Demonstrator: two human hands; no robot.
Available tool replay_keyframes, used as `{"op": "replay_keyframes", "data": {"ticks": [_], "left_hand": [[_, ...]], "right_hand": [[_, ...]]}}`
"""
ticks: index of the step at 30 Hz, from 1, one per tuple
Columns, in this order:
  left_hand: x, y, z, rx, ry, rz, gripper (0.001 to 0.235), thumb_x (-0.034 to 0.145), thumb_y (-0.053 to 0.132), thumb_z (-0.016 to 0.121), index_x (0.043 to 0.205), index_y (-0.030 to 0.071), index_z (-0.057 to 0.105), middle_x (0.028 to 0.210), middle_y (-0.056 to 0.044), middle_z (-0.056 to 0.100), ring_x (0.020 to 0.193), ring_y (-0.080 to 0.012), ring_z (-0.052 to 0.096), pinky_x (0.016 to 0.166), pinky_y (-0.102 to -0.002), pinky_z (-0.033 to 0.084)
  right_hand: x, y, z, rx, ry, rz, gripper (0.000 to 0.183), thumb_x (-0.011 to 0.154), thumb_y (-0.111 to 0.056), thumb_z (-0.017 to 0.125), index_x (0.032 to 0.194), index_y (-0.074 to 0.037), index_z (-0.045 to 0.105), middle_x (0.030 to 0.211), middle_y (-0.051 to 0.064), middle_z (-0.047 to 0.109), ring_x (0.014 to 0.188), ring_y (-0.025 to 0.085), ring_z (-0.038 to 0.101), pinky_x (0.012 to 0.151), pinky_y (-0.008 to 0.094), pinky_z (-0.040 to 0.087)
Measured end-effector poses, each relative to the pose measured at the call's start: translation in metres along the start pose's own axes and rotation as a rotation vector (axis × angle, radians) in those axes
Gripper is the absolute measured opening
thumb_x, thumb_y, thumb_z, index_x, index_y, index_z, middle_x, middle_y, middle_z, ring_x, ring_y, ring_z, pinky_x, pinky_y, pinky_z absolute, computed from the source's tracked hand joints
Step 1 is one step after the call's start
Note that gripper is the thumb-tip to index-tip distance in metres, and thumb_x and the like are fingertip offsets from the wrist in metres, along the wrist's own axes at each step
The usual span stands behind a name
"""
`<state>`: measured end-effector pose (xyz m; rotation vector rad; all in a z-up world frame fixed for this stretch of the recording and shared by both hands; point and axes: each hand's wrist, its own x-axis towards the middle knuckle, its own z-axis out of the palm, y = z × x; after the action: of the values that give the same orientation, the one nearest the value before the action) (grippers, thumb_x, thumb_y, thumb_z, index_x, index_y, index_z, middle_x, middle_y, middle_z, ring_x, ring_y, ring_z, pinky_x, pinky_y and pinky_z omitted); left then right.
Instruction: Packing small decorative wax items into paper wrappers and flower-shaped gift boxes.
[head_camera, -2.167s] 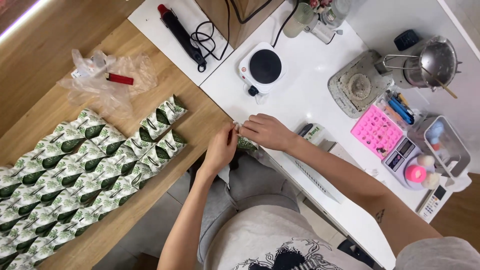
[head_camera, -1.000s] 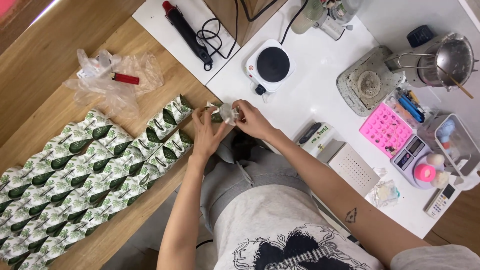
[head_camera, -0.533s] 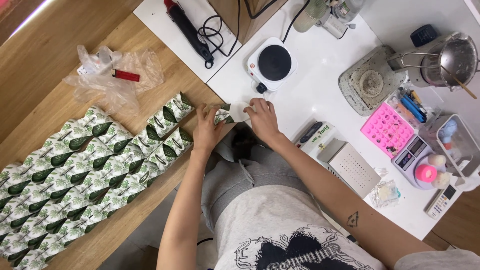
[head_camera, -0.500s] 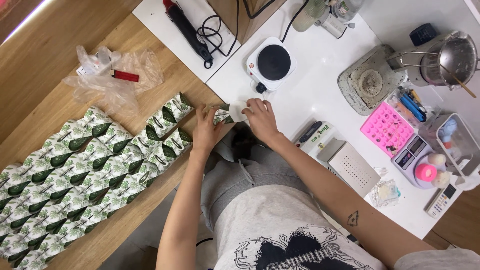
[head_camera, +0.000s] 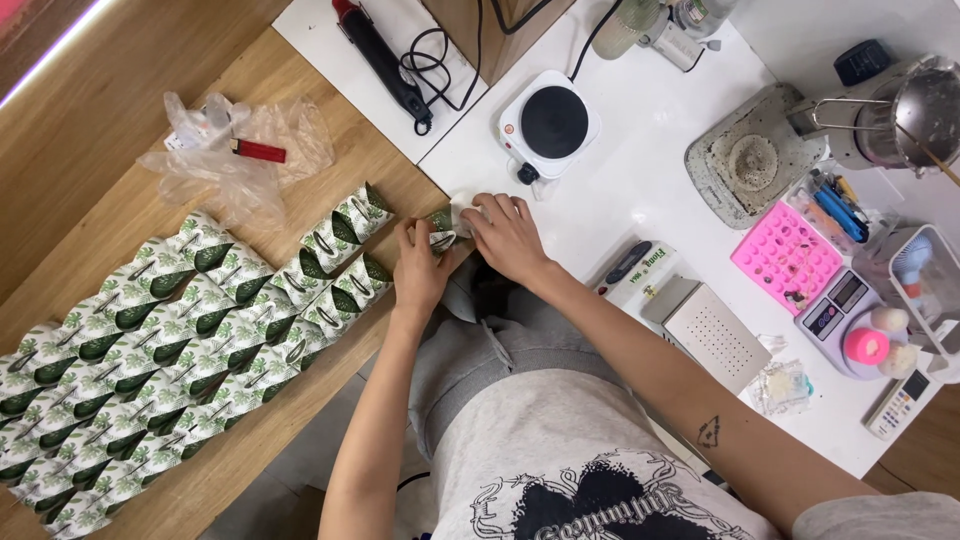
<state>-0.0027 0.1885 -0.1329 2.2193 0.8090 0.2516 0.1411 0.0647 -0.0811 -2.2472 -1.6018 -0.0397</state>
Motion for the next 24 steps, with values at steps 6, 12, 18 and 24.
{"op": "replay_keyframes", "data": {"ticks": [6,12,18,24], "left_hand": [[0.006,0.018,-0.006,0.128,-0.035,-0.133,0.064,0.088,0.03,0.076,0.138,0.009,0.043,0.144,-0.025,0.04,0.089,-0.0452,0.069,0.06,-0.049,0.059],[0.008,-0.029,0.021,0.411,0.064,0.144,0.034,0.103,0.034,0.068,0.119,0.009,0.05,0.114,-0.018,0.055,0.09,-0.037,0.071,0.063,-0.045,0.058],[0.023,-0.037,0.02,0.533,-0.162,0.163,0.02,0.104,0.018,0.056,0.125,0.019,0.054,0.108,-0.016,0.066,0.087,-0.0384,0.072,0.063,-0.046,0.059],[0.03,-0.041,0.013,0.342,-0.25,0.186,0.03,0.099,0.008,0.054,0.127,0.018,0.053,0.113,-0.018,0.065,0.089,-0.0416,0.071,0.067,-0.05,0.058]], "right_hand": [[-0.012,-0.013,0.039,0.162,-0.303,0.219,0.053,0.087,-0.003,0.058,0.138,0.004,0.047,0.11,0.026,0.062,0.086,0.043,0.068,0.07,0.048,0.057],[0.002,-0.011,0.071,0.781,-0.254,0.786,0.028,0.106,-0.022,0.041,0.129,-0.007,0.045,0.086,0.022,0.07,0.081,0.041,0.071,0.074,0.05,0.052],[0.004,0.007,0.092,0.727,-0.172,0.56,0.021,0.106,-0.02,0.047,0.124,-0.008,0.048,0.101,0.02,0.071,0.088,0.039,0.07,0.077,0.048,0.052],[0.02,0.014,0.076,0.674,-0.313,0.467,0.024,0.106,-0.023,0.046,0.126,-0.013,0.056,0.111,0.018,0.072,0.098,0.039,0.069,0.081,0.048,0.053]]}}
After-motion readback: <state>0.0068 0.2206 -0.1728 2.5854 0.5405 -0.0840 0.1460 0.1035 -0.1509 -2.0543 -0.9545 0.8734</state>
